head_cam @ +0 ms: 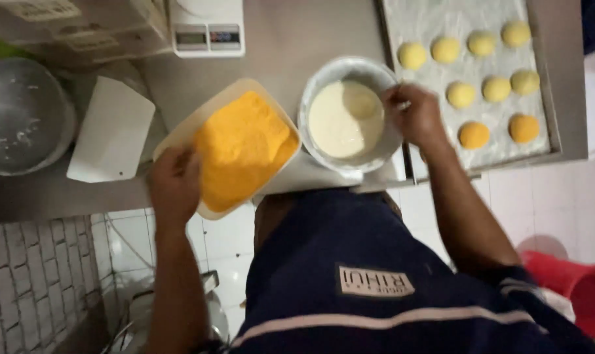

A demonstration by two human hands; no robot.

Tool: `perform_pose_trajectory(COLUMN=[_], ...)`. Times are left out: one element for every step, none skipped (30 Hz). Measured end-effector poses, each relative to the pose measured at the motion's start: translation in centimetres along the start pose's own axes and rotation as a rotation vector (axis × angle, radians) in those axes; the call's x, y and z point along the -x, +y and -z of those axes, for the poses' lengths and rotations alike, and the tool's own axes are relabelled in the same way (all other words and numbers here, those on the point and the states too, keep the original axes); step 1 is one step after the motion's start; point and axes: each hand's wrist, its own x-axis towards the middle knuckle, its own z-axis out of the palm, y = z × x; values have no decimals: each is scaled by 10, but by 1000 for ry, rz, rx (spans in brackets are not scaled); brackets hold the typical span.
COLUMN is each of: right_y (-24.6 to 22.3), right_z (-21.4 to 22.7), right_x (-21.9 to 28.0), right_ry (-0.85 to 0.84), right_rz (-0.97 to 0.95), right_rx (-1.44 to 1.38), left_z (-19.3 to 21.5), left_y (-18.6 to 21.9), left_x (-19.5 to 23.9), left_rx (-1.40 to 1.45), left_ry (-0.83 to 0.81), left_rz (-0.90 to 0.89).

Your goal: The person repeatedly dips round dough balls into a bowl of white liquid and then rolls them in a container of yellow crumbs. The coated dough balls are placed onto a metal baking tray. The process is repeated for multiple dough balls.

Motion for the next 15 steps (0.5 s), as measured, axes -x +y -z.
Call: perform_pose_trajectory(right_y=[-6,-5,-4,-3,-2,0,1,5,8,11,-1,-12,-23,-20,-16], right_z=[17,19,21,25,21,18,15,12,9,4,3,3,4,0,-4], right_x=[-1,2,6,18,29,37,44,51,57,63,62,61,60,54,46], right_ry=[70,88,51,13,28,44,59,80,137,195,218,199,181,203,99], right_rz=[3,9,2,-18,-26,-32,-38,-33,-117,-200,-193,-228,-265,-254,-224], right_rx=[70,66,46,30,31,36,42,41,-27,-100,-103,-59,-15,-15,110], left_z=[-17,-38,-60,-83,-114,-147,-179,-204,-229,-253,-254,-257,-259,-247,-235], left_y=[16,25,35,45,50,57,64,68,73,77,83,89,96,97,99], left_x=[-4,-15,-26,-31,-39,-47,-55,-63,-71,-80,-83,-86,-89,-94,-100], left_rx=[62,58,97,140,141,60,-23,-25,-154,-288,-295,-241,-186,-188,-160], left_ry=[-67,-67,-146,-239,-252,-303,-351,-353,-464,-574,-573,-516,-461,-456,-385], left_rz=[-18,-36,-199,-355,-366,-517,-667,-689,-746,-801,-824,-822,-819,-842,-820])
